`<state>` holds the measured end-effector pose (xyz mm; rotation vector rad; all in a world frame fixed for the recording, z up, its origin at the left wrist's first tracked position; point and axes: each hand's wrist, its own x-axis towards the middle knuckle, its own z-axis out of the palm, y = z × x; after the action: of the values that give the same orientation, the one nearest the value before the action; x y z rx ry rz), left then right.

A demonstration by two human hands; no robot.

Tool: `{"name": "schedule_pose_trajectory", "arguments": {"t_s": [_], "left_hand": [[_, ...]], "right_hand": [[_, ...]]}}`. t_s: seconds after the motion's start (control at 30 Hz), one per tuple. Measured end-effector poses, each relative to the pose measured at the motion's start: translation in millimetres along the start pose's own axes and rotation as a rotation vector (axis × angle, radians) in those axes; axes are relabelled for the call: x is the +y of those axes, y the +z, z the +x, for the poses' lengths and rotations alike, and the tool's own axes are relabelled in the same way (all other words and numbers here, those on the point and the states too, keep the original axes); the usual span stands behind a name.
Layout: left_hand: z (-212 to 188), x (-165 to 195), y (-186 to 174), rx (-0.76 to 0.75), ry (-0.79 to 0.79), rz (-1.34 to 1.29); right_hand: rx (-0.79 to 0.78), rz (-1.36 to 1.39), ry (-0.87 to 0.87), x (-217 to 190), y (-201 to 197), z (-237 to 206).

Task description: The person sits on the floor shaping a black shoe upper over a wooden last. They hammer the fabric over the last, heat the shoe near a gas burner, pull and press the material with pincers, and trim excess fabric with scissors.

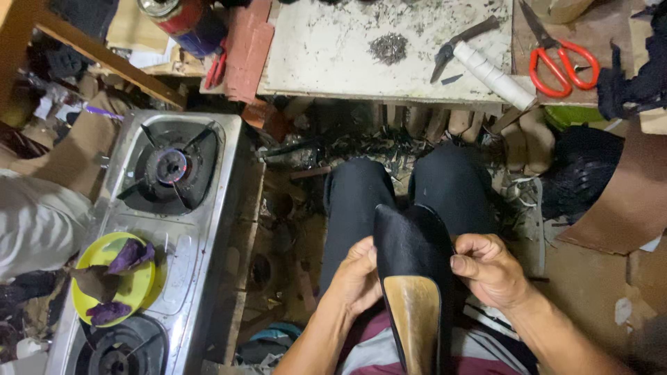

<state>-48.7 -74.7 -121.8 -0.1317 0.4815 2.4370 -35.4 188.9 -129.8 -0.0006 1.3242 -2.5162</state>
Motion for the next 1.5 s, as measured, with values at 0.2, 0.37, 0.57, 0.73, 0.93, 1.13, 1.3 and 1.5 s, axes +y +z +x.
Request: {"name": "schedule_pose_trajectory", "arguments": {"t_s": [0.2,0.37,0.57,0.73,0.93,1.13,1.3,1.5], "left_hand": [[-1,-23,25,-0.192,-0.407,-0.137],[-2,-43,34,-0.252,-0.217,-0.396],[-4,-38,21,-0.048,-0.143,-0.046],[23,3,37,0.154,0.129,0.583],[72,75,94,0.098,0.519,1.961],[107,39,115,0.001,0.325,2.468],[99,16,98,-0.090,0.595,2.455],[91,11,87,-0.161,0.624,2.504]], "right_hand": [[-0.147,0.148,0.260,-18,6,9],[-0.264,0.200,0.279,-33,27,15],[0.223,-0.904,-0.430,-63,85,-8],[0.301,-1.081,-0.343,-64,102,-23],[0.480,-0.969,-0.043,-33,63,30],[0.428,-1.238,0.150,-24,34,33],[0.046,-1.831,0.102,-20,13,-65],[-0.056,-1.544,0.702,-17,9,-100]]}}
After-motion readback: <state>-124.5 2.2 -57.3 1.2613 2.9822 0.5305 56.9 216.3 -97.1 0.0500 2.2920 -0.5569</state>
